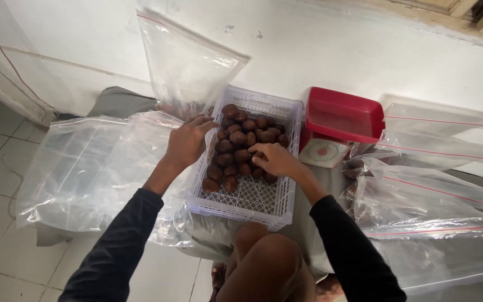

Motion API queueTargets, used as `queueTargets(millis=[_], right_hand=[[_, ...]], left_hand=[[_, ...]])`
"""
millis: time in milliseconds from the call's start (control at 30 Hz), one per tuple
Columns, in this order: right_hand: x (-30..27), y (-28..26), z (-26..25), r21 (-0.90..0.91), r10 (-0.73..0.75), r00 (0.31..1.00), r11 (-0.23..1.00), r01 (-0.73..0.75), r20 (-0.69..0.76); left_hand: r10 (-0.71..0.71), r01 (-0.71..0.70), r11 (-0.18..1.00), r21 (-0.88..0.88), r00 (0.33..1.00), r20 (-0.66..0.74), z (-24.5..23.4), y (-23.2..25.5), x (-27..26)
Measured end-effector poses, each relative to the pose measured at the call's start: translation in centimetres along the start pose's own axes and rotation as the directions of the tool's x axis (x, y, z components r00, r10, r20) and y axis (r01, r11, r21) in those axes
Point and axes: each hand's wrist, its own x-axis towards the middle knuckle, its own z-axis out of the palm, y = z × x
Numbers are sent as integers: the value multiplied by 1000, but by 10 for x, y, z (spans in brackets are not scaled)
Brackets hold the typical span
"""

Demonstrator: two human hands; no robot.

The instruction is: Packing small brown fruits into plastic zip-lock bags after weighing them on a scale.

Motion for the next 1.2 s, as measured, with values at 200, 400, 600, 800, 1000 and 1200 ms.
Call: queueTargets(millis=[200, 400, 600, 800, 1000, 1200], right_hand=[[3, 38, 74, 46, 25, 989, 998, -32, 148], [26, 57, 93, -94, 34, 985, 995, -19, 171], [37, 38, 111, -211, -32, 994, 976, 53, 102], [18, 16, 115, -427, -61, 993, 899, 97, 98], [33, 38, 141, -518, -83, 989, 845, 133, 120], [33, 48, 146, -586, -83, 993, 802, 117, 84]], left_hand=[[50, -34, 989, 142, 993, -111, 70, -1, -28], [74, -26, 961, 276, 984, -164, 89, 2, -22], [-38, 68, 978, 198, 987, -154, 103, -3, -24], [-36, 60, 968, 244, 994, -99, 110, -5, -23], [-137, 149, 956, 254, 989, -63, 94, 12, -19], [-150, 138, 959, 248, 988, 32, 77, 21, -27]])
